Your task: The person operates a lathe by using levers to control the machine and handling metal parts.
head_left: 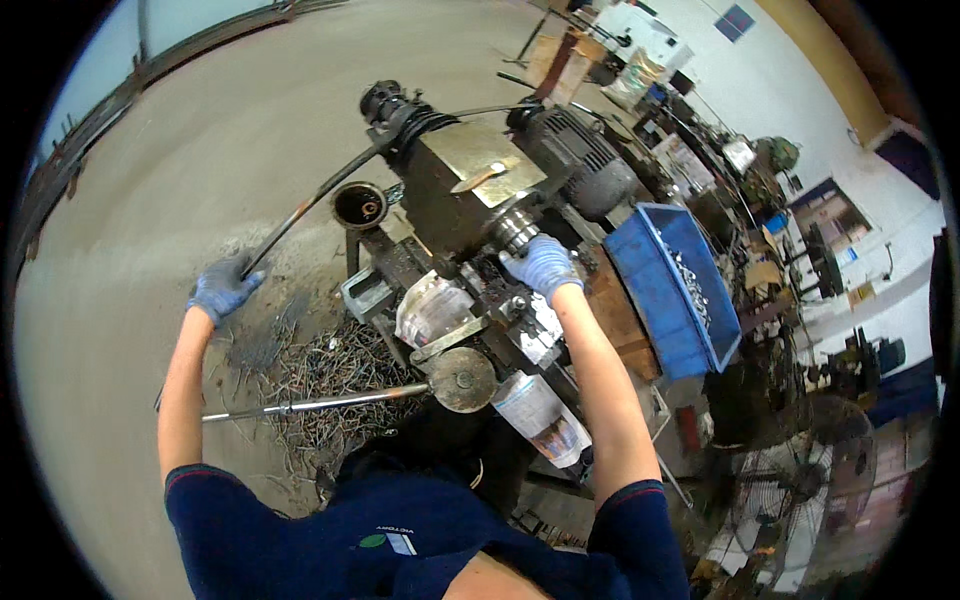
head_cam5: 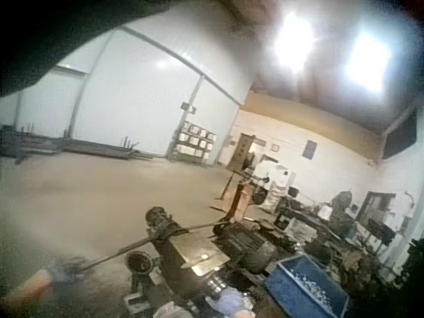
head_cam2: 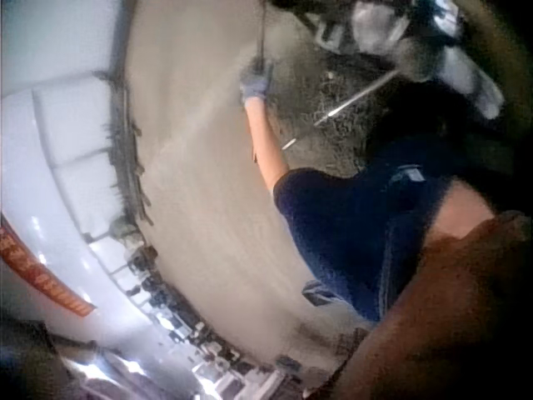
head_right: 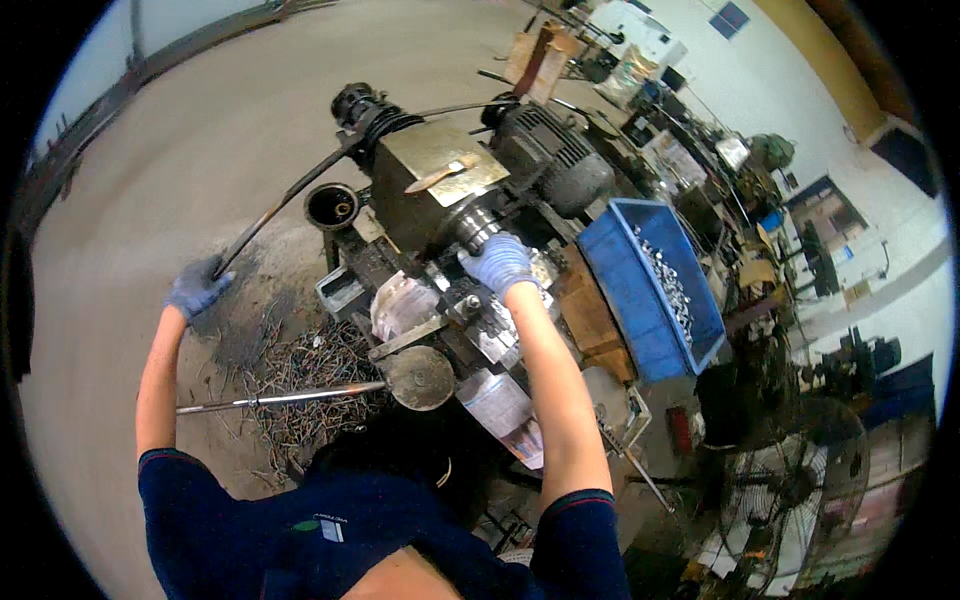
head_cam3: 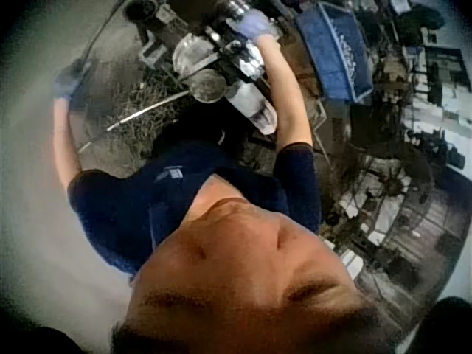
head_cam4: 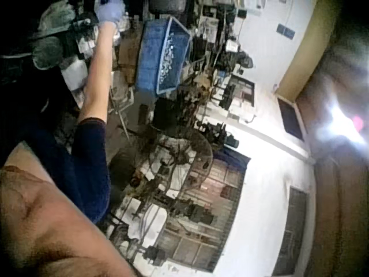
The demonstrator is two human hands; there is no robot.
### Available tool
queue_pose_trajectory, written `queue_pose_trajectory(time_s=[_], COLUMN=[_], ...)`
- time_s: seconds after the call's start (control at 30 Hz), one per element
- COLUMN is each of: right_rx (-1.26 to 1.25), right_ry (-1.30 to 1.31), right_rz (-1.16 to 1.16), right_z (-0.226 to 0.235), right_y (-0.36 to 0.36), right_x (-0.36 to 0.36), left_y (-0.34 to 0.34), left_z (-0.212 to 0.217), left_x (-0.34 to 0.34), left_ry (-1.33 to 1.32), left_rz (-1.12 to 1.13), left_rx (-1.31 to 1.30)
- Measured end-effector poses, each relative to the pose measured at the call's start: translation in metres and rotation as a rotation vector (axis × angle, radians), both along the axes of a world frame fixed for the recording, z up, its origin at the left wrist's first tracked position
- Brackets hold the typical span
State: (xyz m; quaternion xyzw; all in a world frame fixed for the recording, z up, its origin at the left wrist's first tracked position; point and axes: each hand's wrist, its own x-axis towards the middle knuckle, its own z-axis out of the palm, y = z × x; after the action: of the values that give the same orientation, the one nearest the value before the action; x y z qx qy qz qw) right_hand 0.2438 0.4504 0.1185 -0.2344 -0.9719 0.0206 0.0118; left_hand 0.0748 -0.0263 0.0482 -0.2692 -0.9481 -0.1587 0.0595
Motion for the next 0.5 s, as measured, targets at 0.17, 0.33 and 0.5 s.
queue_pose_trajectory(time_s=[0.17,0.33,0.5], right_rx=[-0.137,-0.174,-0.349], right_ry=[0.211,0.439,0.396], right_rz=[-0.100,0.002,-0.058], right_z=[-0.002,-0.038,-0.017], right_y=[-0.001,0.030,0.008], right_x=[-0.015,0.001,-0.005], left_y=[0.010,0.014,-0.029], left_z=[-0.016,-0.016,-0.035], left_x=[-0.020,-0.055,-0.170], left_ry=[-0.108,0.021,0.329], left_rz=[0.040,-0.048,0.051], left_rx=[-0.047,-0.195,-0.344])
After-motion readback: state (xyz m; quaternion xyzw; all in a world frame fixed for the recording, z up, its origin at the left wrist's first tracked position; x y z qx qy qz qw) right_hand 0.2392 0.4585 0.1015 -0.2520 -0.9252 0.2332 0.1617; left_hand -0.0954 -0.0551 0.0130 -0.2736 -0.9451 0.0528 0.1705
